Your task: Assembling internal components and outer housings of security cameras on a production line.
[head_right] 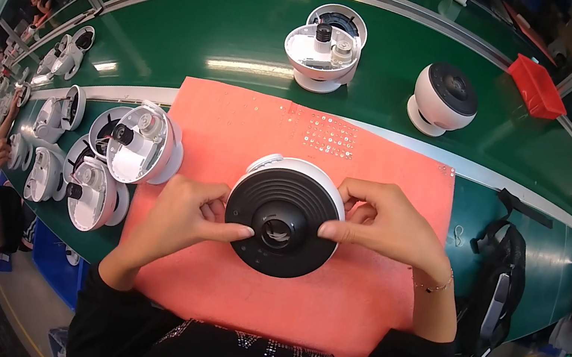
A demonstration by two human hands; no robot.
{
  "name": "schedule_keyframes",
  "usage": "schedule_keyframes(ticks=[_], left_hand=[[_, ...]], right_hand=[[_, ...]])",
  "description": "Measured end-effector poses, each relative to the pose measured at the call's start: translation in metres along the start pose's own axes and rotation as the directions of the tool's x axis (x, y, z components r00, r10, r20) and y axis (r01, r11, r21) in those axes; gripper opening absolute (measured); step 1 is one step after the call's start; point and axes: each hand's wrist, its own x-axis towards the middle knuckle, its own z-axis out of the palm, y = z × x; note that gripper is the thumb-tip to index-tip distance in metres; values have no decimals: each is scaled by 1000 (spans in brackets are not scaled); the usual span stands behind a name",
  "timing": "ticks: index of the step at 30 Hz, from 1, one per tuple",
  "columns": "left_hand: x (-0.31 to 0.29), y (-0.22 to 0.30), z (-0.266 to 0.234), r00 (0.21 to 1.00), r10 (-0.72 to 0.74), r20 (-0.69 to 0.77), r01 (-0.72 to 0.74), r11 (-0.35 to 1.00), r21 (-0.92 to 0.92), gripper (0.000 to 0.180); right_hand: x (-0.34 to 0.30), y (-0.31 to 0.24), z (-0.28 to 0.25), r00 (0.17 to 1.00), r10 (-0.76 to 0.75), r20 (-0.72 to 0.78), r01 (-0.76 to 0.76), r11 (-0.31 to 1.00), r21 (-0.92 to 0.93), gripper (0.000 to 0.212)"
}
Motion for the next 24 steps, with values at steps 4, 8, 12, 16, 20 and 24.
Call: schedule_keyframes(ticks=[4,8,12,16,20,24], left_hand=[[12,-2,-6,999,36,-2,-36,994,102,48],[18,5,-12,998,1,69,-16,977,212,47],[17,7,-12,992,86,88,-107,960,258,49],[18,8,-12,991,103,83,-123,953,276,49],[19,2,-12,995,45,85,-66,962,264,51],[18,-1,-7,995,76,70,-89,973,213,52]], right_hand=[[10,-12,7,980,97,-175,-135,966,-220,37],[16,-3,7,979,3,-206,-88,911,-403,43],[7,-4,6,986,-33,-163,-56,860,-508,44],[7,-2,7,979,-82,-189,-36,833,-552,43],[15,-6,6,982,-90,-168,-45,747,-663,34],[12,-10,10,961,-156,-227,-49,713,-699,38]])
